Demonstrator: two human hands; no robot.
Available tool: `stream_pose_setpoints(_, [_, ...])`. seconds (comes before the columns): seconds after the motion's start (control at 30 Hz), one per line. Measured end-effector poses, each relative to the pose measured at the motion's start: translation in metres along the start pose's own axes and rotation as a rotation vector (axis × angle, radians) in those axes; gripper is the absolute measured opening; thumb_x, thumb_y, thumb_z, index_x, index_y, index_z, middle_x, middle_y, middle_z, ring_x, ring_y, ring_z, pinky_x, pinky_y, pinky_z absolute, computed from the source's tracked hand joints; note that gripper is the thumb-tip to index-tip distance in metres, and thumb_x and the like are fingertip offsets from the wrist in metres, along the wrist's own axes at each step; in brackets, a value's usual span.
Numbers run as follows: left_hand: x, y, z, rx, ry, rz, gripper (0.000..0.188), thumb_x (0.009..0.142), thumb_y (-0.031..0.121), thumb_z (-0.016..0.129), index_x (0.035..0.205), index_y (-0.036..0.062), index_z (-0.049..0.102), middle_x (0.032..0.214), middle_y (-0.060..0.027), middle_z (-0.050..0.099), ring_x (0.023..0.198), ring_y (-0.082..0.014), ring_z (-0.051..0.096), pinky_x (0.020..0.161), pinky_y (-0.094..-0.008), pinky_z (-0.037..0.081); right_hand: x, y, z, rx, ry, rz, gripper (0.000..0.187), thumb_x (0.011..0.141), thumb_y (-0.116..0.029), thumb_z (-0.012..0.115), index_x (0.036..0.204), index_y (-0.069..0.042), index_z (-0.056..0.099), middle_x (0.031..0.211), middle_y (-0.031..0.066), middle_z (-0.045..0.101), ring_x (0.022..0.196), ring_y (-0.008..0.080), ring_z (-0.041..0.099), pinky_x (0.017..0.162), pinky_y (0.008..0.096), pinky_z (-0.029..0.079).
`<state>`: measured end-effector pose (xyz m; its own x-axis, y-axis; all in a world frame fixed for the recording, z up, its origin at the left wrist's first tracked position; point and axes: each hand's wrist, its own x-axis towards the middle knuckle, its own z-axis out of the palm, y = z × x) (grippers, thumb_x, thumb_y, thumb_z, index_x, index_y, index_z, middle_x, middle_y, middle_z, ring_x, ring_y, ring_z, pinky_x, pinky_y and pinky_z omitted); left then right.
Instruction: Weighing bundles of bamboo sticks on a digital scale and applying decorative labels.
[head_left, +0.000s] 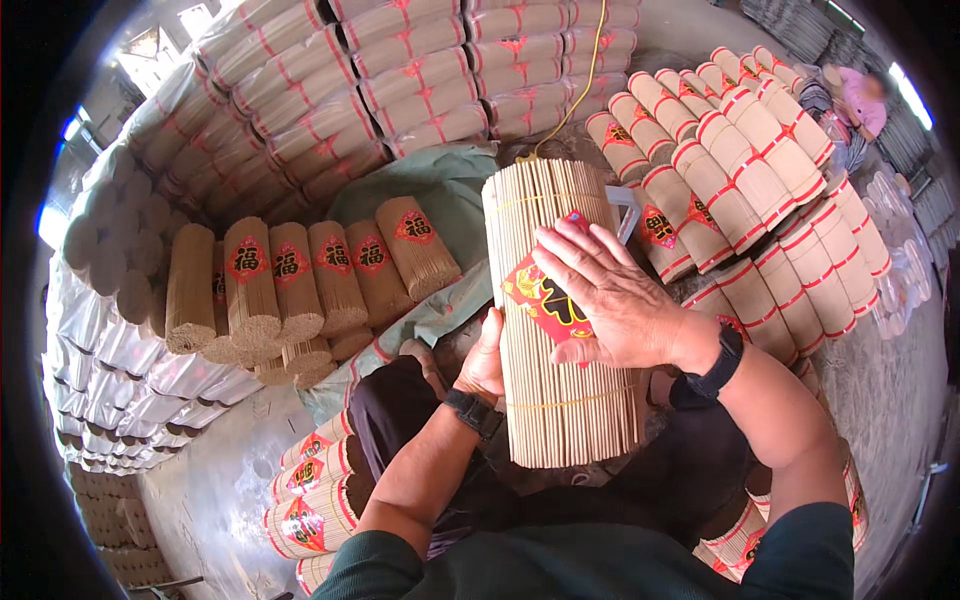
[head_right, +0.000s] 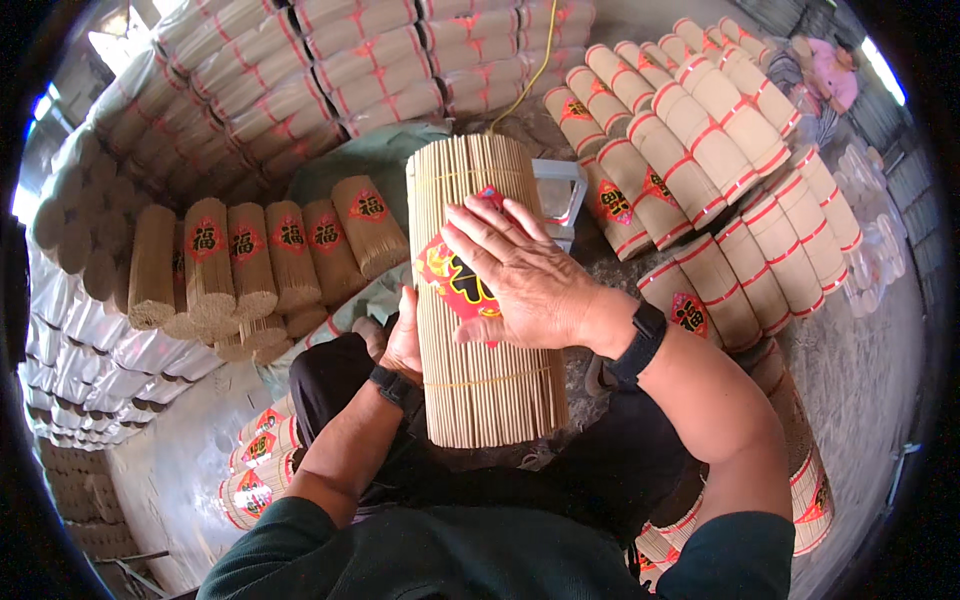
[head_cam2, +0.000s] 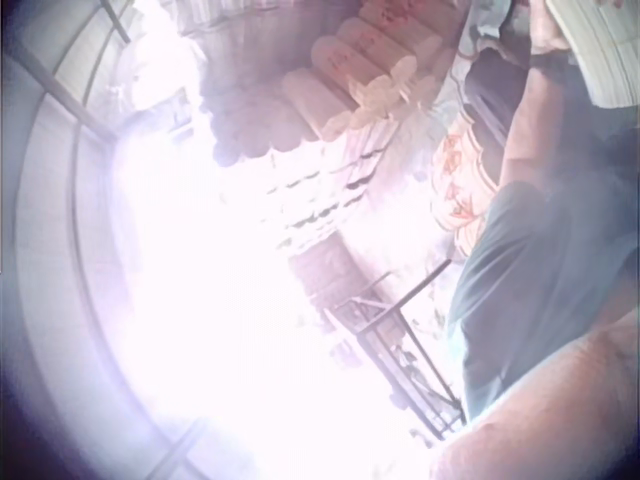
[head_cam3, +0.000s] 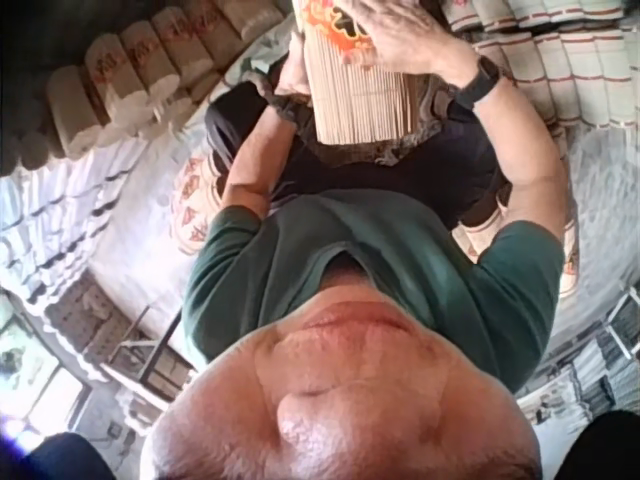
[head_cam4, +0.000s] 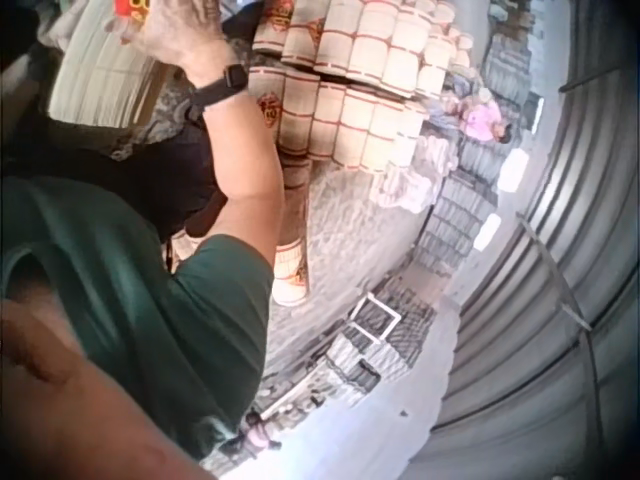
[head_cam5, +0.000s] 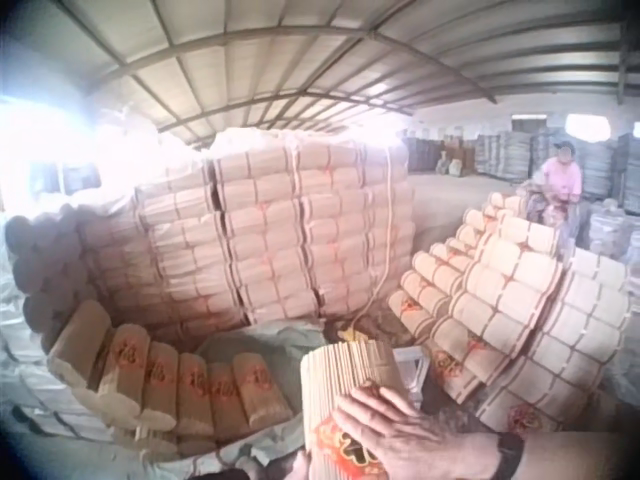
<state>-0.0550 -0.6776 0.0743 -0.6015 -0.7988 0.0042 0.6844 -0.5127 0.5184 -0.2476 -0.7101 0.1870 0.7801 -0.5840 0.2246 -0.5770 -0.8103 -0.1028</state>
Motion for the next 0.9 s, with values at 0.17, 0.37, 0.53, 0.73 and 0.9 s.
stream_pose_setpoints(0.17, [-0.004,-0.006,-0.013,-0.093,0.124,-0.009,0.098,0.072,0.065,0.065,0.143,0.0081,0.029,0.141,-0.0125,0.043,0.127,-0.0285,0.044,0.106,-0.0477,0.037,-0.010,0.016,0.007,0.456,0.280,0.129,0.103,0.081,-0.064,0.056,0.143,0.007,0.017,0.147,0.0283,0.024,0.140,0.0360,0.020,0.114,0.0420,0.016])
stream_pose_setpoints(0.37, [-0.005,-0.015,-0.046,-0.077,0.198,-0.092,0.090,0.075,0.064,0.063,0.140,0.0061,0.037,0.136,-0.0117,0.049,0.121,-0.0273,0.049,0.104,-0.0441,0.038,-0.039,0.042,0.070,1.847,0.082,0.815,0.086,0.083,-0.068,0.051,0.141,-0.005,0.034,0.139,0.0128,0.045,0.126,0.0227,0.044,0.106,0.0370,0.034])
stream_pose_setpoints(0.53, [0.015,-0.015,-0.047,0.079,0.247,-0.219,0.095,0.075,0.070,0.057,0.141,0.0061,0.034,0.139,-0.0102,0.046,0.125,-0.0245,0.046,0.106,-0.0413,0.037,-0.070,0.052,0.133,2.201,0.113,0.743,0.085,0.084,-0.071,0.044,0.139,-0.008,0.039,0.136,0.0077,0.050,0.122,0.0180,0.049,0.102,0.0368,0.041])
stream_pose_setpoints(0.73, [0.051,-0.009,-0.051,0.278,0.227,-0.257,0.102,0.072,0.071,0.059,0.145,0.0071,0.028,0.145,-0.0085,0.039,0.132,-0.0229,0.037,0.110,-0.0398,0.029,-0.089,0.058,0.164,2.168,0.259,0.802,0.078,0.087,-0.064,0.048,0.138,-0.006,0.038,0.131,0.0086,0.053,0.118,0.0175,0.051,0.099,0.0355,0.043])
stream_pose_setpoints(0.9, [0.085,-0.019,-0.076,0.356,0.223,-0.339,0.102,0.068,0.064,0.071,0.141,0.0047,0.033,0.140,-0.0089,0.044,0.128,-0.0224,0.042,0.108,-0.0408,0.033,-0.098,0.077,0.189,2.090,0.284,0.812,0.076,0.083,-0.059,0.060,0.134,-0.006,0.040,0.124,0.0076,0.056,0.113,0.0156,0.054,0.095,0.0349,0.045])
